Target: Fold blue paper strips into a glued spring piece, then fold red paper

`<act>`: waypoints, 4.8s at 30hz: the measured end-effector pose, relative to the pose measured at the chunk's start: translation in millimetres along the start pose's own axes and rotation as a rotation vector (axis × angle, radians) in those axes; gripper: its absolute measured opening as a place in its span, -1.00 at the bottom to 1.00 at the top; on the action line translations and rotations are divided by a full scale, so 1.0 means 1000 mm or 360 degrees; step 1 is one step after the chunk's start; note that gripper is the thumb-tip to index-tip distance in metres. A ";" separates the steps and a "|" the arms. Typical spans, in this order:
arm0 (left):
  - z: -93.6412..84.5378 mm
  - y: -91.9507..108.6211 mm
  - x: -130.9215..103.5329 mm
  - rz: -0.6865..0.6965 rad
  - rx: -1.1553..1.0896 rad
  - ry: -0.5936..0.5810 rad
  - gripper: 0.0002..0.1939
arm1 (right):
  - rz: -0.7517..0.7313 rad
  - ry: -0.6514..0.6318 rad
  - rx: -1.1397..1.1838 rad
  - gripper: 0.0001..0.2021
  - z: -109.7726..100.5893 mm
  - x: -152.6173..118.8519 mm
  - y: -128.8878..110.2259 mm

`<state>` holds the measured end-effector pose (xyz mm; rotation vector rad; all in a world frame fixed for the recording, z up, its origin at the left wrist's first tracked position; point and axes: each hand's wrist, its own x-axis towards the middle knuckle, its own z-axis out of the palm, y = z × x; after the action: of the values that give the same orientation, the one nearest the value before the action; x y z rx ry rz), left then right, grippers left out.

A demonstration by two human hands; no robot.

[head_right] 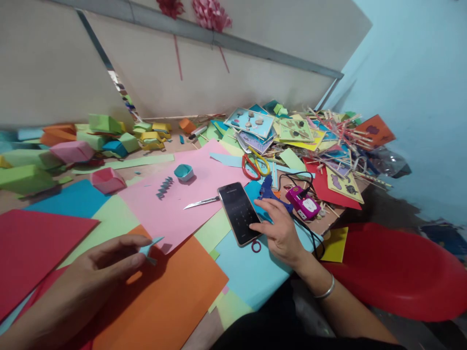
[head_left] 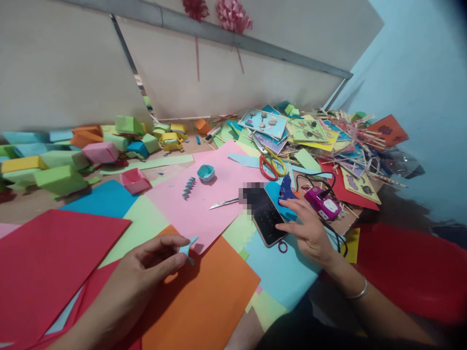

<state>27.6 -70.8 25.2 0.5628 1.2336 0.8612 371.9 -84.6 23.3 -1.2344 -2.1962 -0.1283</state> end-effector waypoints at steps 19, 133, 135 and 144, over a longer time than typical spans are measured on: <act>-0.004 -0.001 0.003 -0.0010 0.0018 0.0019 -0.57 | 0.0110 -0.0185 -0.0151 -0.54 0.015 0.012 0.013; 0.003 -0.002 0.002 0.0125 -0.0075 -0.0253 -0.68 | 0.1260 -0.0692 0.0586 -0.29 -0.040 0.070 -0.003; 0.002 -0.003 0.003 0.0174 -0.0076 -0.0281 -0.70 | 0.1215 -0.0682 0.0776 -0.44 -0.049 0.084 0.004; -0.001 -0.006 0.008 0.0233 -0.0090 -0.0355 -0.69 | 0.0924 -0.0694 0.1385 -0.83 0.022 0.225 -0.016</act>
<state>29.4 -67.8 15.6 0.6905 0.9714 0.9266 263.5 82.3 132.8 -1.3483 -1.7443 1.2824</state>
